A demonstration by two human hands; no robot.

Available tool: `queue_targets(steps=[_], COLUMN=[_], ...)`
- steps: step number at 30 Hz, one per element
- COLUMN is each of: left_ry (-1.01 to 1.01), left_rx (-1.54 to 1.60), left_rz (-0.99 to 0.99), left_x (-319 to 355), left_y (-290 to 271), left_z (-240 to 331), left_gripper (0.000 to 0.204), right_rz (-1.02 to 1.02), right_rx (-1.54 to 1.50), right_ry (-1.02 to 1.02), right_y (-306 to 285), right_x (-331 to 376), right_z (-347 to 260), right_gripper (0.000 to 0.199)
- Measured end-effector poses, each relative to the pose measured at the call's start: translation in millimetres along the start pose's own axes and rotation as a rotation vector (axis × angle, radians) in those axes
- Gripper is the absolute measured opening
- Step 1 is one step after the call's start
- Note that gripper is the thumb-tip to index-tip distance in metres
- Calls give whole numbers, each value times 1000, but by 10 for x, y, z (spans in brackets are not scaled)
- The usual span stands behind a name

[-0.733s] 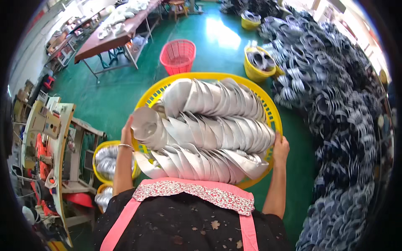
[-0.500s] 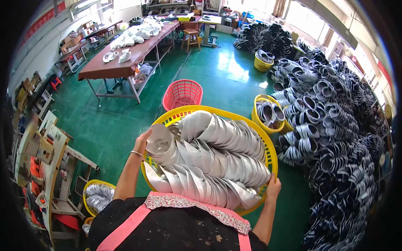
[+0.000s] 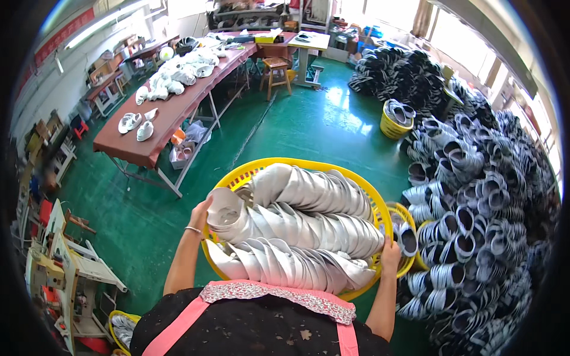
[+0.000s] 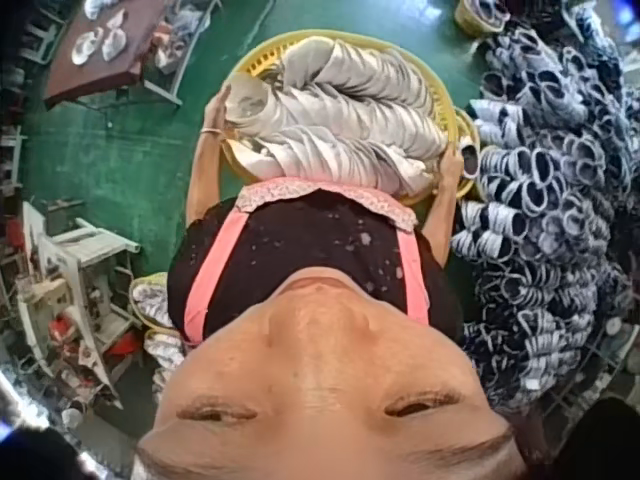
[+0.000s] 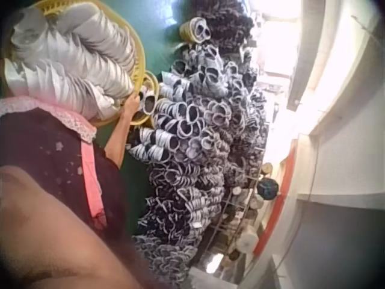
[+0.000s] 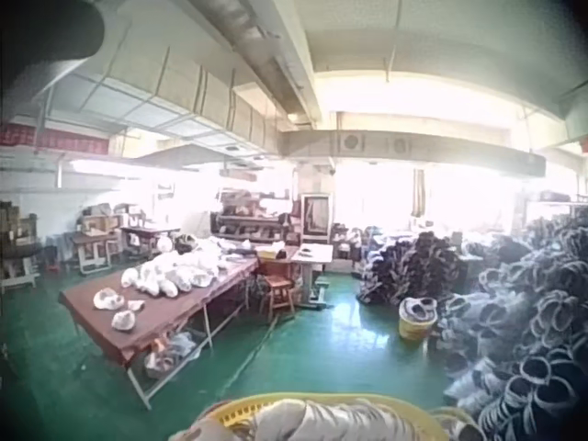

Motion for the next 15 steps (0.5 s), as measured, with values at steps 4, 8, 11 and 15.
queue_targets(steps=[4, 8, 11, 15], left_ry=[-45, -9, -30, 8], left_rx=[332, 338, 133, 143], left_rz=[-31, 118, 234, 129], left_x=[-645, -1906, -3428, -4537], left_y=[339, 680, 983, 1427], left_z=[399, 481, 623, 1958], left_gripper=[57, 64, 65, 63], right_rz=[-165, -224, -170, -160], right_rx=[195, 198, 190, 77], right_ry=[-200, -140, -174, -29], right_y=[980, 2057, 2921, 3521], right_x=[-1364, -2632, -3621, -4506], right_z=[-1001, -1440, -1570, -1891], right_gripper=[52, 53, 54, 51])
Point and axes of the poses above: each hand's wrist, its own x-axis away from the middle knuckle, its own y-axis out of the palm, z = x × y, the point moved 4 cm from there along -x, towards the middle knuckle, and after that the axes turned 14 degrees about -x, right-handed, at the moved point
